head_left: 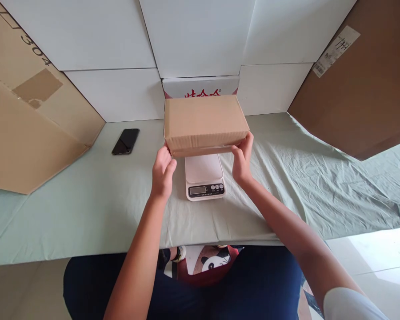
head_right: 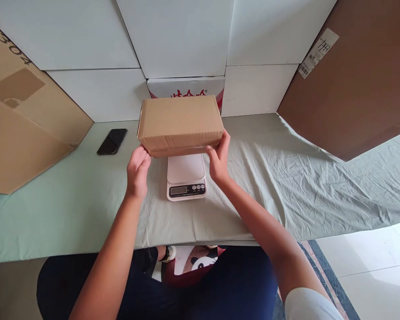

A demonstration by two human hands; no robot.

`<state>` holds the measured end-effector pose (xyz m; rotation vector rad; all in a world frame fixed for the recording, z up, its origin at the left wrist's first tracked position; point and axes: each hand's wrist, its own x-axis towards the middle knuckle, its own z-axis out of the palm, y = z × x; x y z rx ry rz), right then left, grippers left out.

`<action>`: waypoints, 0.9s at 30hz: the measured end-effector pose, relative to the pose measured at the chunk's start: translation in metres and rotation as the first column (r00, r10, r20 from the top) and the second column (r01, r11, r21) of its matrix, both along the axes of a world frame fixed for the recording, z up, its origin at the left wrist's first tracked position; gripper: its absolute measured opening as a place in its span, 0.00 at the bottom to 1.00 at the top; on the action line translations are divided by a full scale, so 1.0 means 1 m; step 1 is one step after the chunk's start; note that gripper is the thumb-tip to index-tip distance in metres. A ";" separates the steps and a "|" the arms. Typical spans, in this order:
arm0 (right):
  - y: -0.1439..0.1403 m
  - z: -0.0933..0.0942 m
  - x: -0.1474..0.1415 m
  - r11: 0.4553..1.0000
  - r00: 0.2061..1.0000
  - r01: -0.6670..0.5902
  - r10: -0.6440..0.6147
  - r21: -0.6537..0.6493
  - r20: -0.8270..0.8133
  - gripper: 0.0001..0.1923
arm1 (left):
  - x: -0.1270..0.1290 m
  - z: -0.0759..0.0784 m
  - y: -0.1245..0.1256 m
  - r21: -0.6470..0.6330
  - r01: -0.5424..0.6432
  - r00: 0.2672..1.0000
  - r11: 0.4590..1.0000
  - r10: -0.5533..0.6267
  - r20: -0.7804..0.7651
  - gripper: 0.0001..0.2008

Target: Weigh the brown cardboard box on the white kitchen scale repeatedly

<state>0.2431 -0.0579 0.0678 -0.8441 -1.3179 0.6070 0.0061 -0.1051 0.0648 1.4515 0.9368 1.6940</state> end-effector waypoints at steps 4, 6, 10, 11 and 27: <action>0.050 -0.007 -0.008 1.000 0.998 -0.011 0.010 -0.022 -0.061 0.27 | -0.002 -0.008 0.059 -0.029 0.006 1.000 1.000 -0.006 0.002 0.32; 0.065 -0.018 -0.012 0.997 0.995 -0.023 0.016 -0.076 -0.096 0.27 | -0.004 -0.019 0.079 -0.066 0.007 1.000 0.998 -0.006 0.017 0.33; 0.078 -0.037 -0.015 0.985 0.992 -0.065 0.046 -0.160 -0.116 0.28 | -0.008 -0.040 0.094 -0.105 0.021 0.999 0.994 -0.017 0.040 0.30; 0.079 -0.039 -0.015 0.983 0.992 -0.069 0.049 -0.171 -0.116 0.28 | -0.008 -0.044 0.094 -0.110 0.025 0.999 0.994 -0.020 0.043 0.30; 0.099 -0.053 0.002 0.966 0.990 -0.076 0.045 -0.246 -0.132 0.31 | -0.021 -0.059 0.103 -0.210 -0.072 0.993 0.975 0.090 0.077 0.37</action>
